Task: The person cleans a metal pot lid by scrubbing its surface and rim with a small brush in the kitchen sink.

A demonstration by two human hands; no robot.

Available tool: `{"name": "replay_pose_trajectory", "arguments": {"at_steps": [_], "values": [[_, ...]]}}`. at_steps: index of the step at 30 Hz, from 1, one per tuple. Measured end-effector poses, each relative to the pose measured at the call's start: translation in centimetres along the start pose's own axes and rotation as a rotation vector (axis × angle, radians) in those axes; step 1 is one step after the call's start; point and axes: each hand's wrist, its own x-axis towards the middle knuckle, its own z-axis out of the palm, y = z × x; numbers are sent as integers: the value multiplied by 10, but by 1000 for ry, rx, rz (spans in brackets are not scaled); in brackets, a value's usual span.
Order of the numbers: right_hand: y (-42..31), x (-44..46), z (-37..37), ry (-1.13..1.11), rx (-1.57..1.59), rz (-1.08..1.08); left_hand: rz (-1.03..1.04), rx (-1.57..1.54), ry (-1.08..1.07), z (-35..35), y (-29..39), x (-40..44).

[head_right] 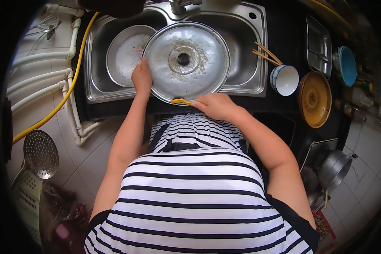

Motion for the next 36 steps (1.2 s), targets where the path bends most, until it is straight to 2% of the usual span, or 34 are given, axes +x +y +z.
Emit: {"name": "replay_pose_trajectory", "arguments": {"at_steps": [5,7,10,12,16,22,24,25,28,29,30,32,34,36], "values": [[8,-15,-2,-5,119,98,15,-5,11,1,-1,-1],[30,-30,-8,39,370,141,10,-6,15,2,-2,0],[34,-37,-13,106,459,215,13,7,17,1,-2,0],[30,-27,0,162,432,98,25,17,10,3,-2,-1],[11,-13,2,164,320,57,36,-6,27,3,-3,0],[65,-38,-21,318,399,198,26,2,20,2,-2,0],[57,-26,-9,370,397,69,17,1,9,2,-2,-1],[41,-22,-5,293,373,147,10,-16,8,2,-1,-1],[-3,-11,1,226,69,52,18,-23,9,2,-2,0],[-12,-11,-9,208,63,86,28,-13,5,2,-2,0],[-6,-8,-13,206,61,86,27,-14,7,1,-1,-1],[13,-1,-25,392,153,164,17,-26,-1,0,3,-2],[7,-1,-31,363,123,185,24,0,19,4,-2,-1],[-7,-1,-21,246,-44,140,34,26,36,4,-2,0]]}}
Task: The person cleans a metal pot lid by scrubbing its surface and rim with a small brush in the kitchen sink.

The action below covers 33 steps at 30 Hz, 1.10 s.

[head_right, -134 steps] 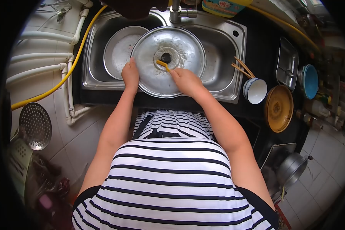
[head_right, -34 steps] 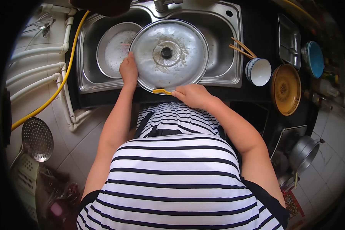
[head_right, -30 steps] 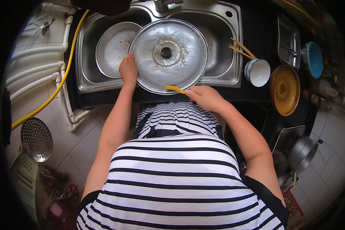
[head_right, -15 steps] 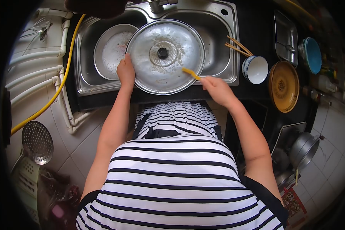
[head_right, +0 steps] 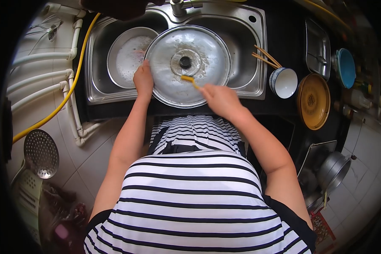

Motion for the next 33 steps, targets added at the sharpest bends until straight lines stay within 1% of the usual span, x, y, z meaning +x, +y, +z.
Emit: {"name": "replay_pose_trajectory", "arguments": {"at_steps": [1,2,5,9,11,12,14,18,22,25,27,28,29,31,33], "values": [[-2,3,12,11,-24,-65,-10,-6,-16,-1,1,0],[-8,9,14,9,-26,-68,-21,-12,-33,-2,2,-1],[-21,39,19,116,74,-18,-9,-17,-35,1,-3,0],[-15,27,8,87,151,-24,-4,-3,-12,-2,5,-2],[0,3,3,-37,227,52,-30,4,-40,-2,4,-1],[1,3,2,-41,221,49,-37,1,-36,-4,6,-1],[2,1,3,-105,365,71,-11,10,-54,-9,13,-5],[-32,43,19,-79,441,-1,-20,-25,-52,-6,8,-3],[-24,33,21,-47,474,17,-28,-14,-58,-5,8,-5],[2,1,15,-76,423,123,-40,-56,-56,-3,9,-2],[0,7,22,-76,443,94,-33,-77,-78,-4,4,-7],[-3,15,23,-63,460,57,-52,-59,-77,-4,5,-6],[-15,26,26,-40,469,70,-69,-43,-71,-2,8,-4],[-34,51,27,-33,503,61,-44,-44,-61,-3,10,-4],[-42,53,23,-35,555,80,-22,-38,-58,-5,8,-5]]}}
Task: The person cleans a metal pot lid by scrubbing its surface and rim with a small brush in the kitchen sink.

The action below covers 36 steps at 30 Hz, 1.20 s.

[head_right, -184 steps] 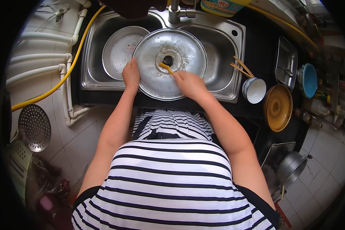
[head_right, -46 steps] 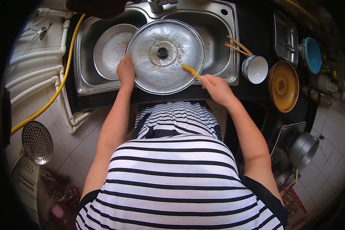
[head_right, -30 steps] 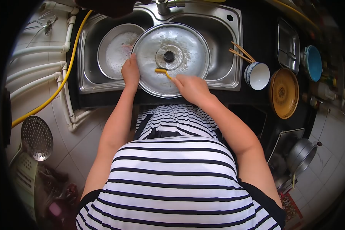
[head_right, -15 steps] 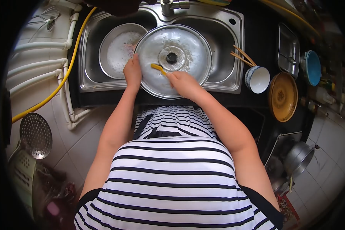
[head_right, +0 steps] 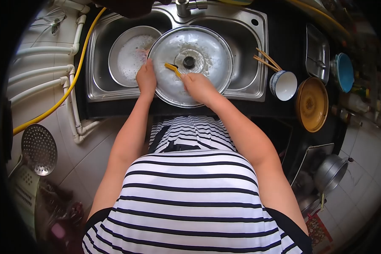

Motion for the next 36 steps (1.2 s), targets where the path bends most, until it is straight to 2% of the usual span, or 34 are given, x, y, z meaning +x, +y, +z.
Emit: {"name": "replay_pose_trajectory", "arguments": {"at_steps": [4,6,10,13,14,18,21,24,27,31,32,33,36], "values": [[34,-32,-28,-20,-114,-52,-23,25,1,3,4,1],[43,-47,-35,-12,-19,96,-32,8,10,0,1,0],[23,-18,-15,32,-129,-26,-1,-11,-17,2,8,-1],[2,-3,-7,38,-79,-8,-16,18,-2,1,5,0],[12,-3,-8,40,-110,-82,-31,51,-5,2,2,0],[36,-45,-39,-53,-173,-58,-29,3,14,5,3,1],[39,-53,-38,-62,-165,79,26,-3,29,4,-1,-3],[19,-22,-10,-25,-190,-69,-5,-11,13,5,3,1],[16,-8,-3,-38,-77,-61,-6,11,15,5,-3,-1],[36,-42,-34,-46,-102,-19,-3,-26,30,9,-1,2],[33,-49,-41,-57,-148,71,-11,-35,27,9,-5,2],[33,-48,-37,-64,-147,74,-16,-31,26,6,-5,0],[23,-24,-20,-57,-151,-35,14,8,25,7,0,2]]}}
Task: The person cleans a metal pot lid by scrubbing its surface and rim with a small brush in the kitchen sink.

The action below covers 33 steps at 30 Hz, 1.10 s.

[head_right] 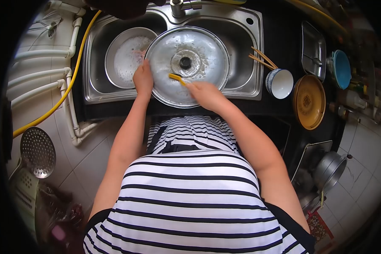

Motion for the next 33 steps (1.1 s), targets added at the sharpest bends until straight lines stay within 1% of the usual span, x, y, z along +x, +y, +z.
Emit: {"name": "replay_pose_trajectory", "arguments": {"at_steps": [1,3,5,8,10,11,14,17,19,21,22,23,24,25,27,28,30,33], "values": [[-6,14,6,1,0,-2,-2,2,4,1,-1,1],[-14,32,16,-5,129,-3,-8,14,11,-1,-3,0],[-10,23,15,23,136,12,-9,16,0,-2,0,-2],[17,-7,-6,9,25,11,-18,-34,-3,-1,2,-1],[25,-24,-9,9,80,112,-34,-22,-1,-5,6,-2],[24,-22,-4,3,86,115,-40,-5,-13,-6,7,-4],[11,7,8,17,38,-13,-44,-30,-25,-4,5,-2],[-23,23,14,3,64,38,-47,-25,-30,-4,3,-2],[-4,18,12,-15,72,39,-33,-22,-22,-6,5,-4],[20,-4,0,3,-4,-33,-20,-36,-13,-4,9,-3],[25,-14,-8,1,-11,-33,-21,-30,-10,-4,9,-3],[29,-24,-14,2,4,23,-25,-20,-7,-5,7,-4],[30,-31,-14,2,27,83,-32,-14,-9,-6,3,-5],[28,-31,-10,-1,34,89,-25,19,-23,-6,1,-5],[13,-15,-3,27,-10,45,1,41,-31,-4,6,0],[8,-4,2,-1,-34,13,-9,22,-28,-4,7,-2],[2,7,8,-6,0,7,-18,7,-25,-5,6,-3],[17,-9,-2,20,20,-16,-22,1,-39,-3,4,-2]]}}
